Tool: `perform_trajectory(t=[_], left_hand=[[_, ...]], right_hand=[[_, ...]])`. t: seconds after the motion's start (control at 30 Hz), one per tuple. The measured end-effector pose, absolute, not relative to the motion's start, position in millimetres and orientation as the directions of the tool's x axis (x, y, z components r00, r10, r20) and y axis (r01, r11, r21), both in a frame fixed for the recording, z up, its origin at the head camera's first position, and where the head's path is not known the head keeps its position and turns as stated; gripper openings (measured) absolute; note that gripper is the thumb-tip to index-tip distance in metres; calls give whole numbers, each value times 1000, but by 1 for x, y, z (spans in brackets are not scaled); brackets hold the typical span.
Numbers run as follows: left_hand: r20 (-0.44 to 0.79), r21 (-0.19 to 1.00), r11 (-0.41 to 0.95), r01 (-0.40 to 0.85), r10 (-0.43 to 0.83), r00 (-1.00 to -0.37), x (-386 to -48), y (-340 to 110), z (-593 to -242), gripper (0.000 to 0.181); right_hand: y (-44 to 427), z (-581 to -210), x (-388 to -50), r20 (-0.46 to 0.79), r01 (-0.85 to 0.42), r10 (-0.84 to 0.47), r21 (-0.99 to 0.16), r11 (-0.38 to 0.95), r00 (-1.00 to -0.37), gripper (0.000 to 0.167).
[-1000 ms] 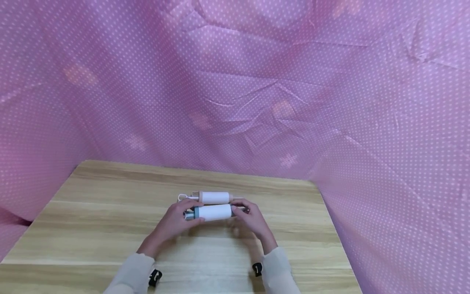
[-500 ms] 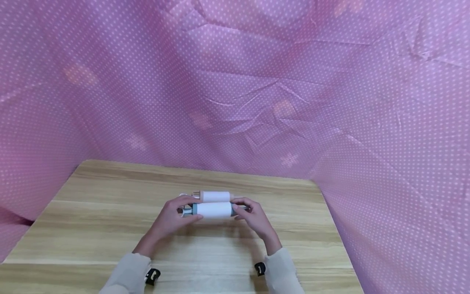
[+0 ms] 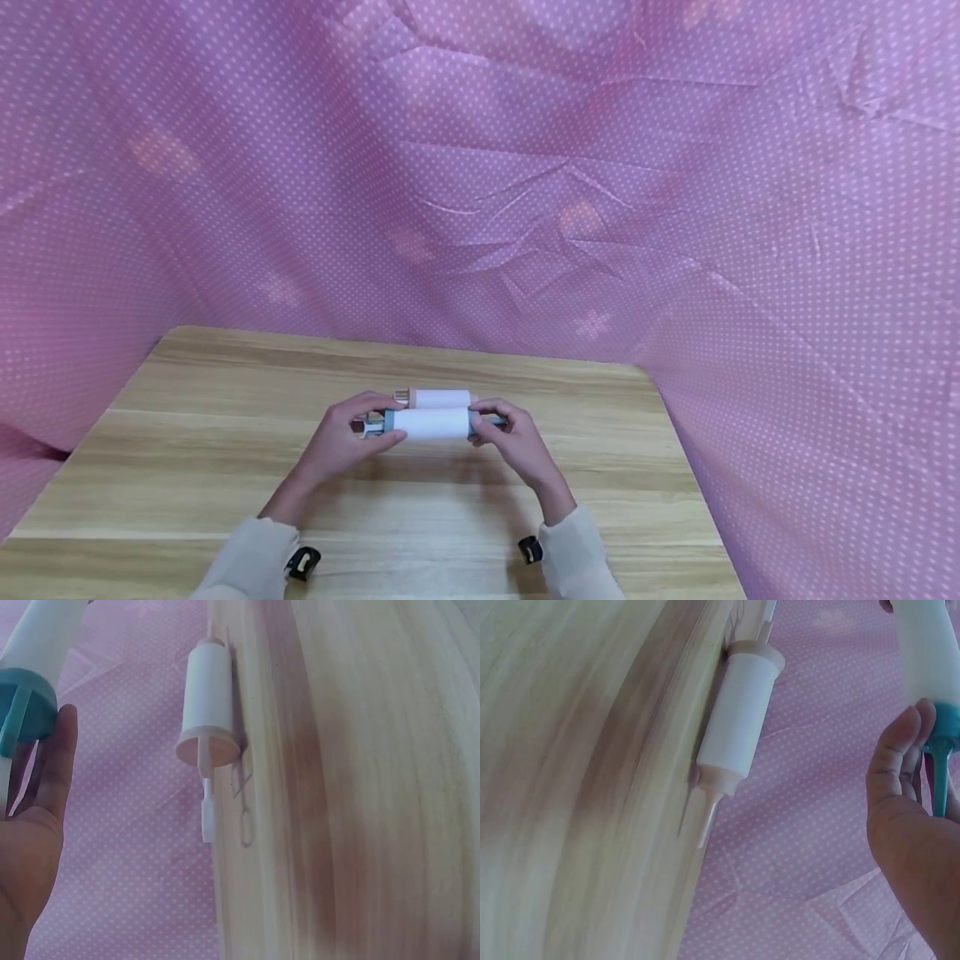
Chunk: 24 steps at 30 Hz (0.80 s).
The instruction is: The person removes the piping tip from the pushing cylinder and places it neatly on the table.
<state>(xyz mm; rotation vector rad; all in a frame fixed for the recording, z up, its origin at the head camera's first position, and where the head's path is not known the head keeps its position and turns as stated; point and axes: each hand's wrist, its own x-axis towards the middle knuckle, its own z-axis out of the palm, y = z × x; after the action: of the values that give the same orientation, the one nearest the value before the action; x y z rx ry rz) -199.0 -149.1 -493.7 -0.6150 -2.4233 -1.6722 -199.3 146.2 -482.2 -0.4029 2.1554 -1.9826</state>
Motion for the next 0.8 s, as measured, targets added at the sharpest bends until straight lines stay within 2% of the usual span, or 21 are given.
perform_trajectory(t=[0.47, 0.8], left_hand=[[342, 850, 320, 419, 268, -900, -200, -152, -484, 31], [305, 893, 259, 367, 249, -919, -200, -157, -487, 28]], right_hand=[[138, -480, -193, 108, -129, -271, -990, 62, -957, 24], [136, -482, -193, 241, -268, -320, -962, 43, -916, 27]])
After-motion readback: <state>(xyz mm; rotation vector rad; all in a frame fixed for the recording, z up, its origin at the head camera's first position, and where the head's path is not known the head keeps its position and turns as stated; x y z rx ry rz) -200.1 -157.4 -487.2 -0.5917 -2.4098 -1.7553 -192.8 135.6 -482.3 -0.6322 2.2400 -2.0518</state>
